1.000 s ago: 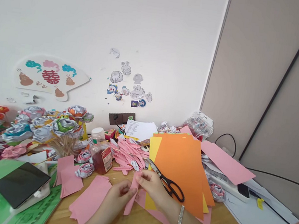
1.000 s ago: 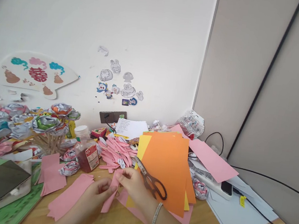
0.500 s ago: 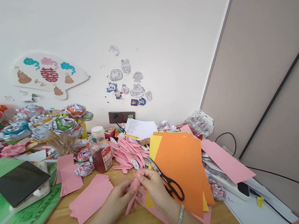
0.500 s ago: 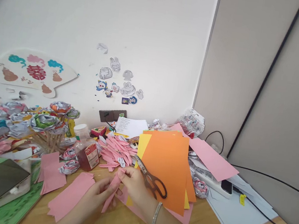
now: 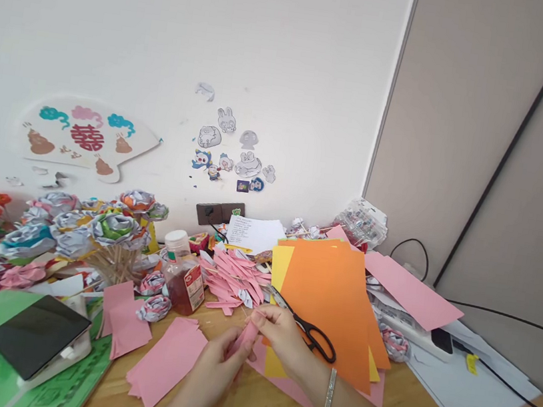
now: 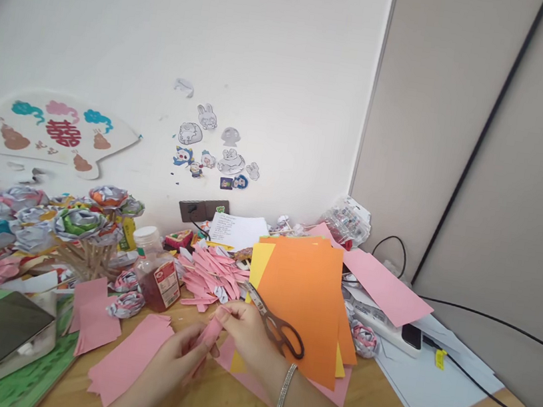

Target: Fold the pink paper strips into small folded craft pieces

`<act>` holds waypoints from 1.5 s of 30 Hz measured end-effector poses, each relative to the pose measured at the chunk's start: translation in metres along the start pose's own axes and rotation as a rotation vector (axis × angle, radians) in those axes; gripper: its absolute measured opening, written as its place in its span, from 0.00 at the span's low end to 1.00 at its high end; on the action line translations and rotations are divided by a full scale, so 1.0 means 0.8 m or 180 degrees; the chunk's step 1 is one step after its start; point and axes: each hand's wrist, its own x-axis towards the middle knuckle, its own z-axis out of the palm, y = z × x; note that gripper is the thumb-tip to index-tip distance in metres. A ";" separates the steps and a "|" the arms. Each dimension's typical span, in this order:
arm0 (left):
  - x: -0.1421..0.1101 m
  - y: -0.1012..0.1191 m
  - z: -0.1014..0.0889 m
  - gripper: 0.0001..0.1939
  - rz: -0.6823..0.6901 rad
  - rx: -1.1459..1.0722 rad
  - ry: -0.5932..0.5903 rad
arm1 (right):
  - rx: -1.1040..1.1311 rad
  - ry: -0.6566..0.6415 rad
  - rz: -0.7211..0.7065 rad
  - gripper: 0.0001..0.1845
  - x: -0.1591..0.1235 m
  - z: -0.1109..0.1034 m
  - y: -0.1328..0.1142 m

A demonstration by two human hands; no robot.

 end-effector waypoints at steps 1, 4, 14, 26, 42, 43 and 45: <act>0.000 0.000 -0.001 0.18 0.0031 0.0025 0.0007 | 0.0045 -0.0020 0.0018 0.19 0.000 0.000 0.000; -0.001 0.000 -0.002 0.18 0.0079 0.0112 0.0050 | 0.0178 0.0083 0.0130 0.16 -0.001 -0.002 0.001; -0.006 0.006 -0.004 0.20 0.0112 0.0019 -0.0136 | 0.0190 0.0321 0.0214 0.15 0.000 -0.006 0.009; 0.000 0.003 0.000 0.22 -0.0211 -0.1014 -0.0924 | -0.1314 0.0909 -0.0289 0.15 0.003 -0.004 0.010; -0.003 0.014 -0.012 0.19 -0.0699 -0.1186 -0.1296 | -0.1972 0.1053 -0.0563 0.16 0.000 -0.003 0.008; -0.003 0.016 -0.015 0.19 -0.0725 -0.1187 -0.1355 | -0.1989 0.1057 -0.0567 0.15 0.000 -0.003 0.007; -0.004 0.016 -0.019 0.20 -0.0617 -0.1237 -0.1405 | -0.1992 0.1070 -0.0558 0.14 0.000 -0.003 0.005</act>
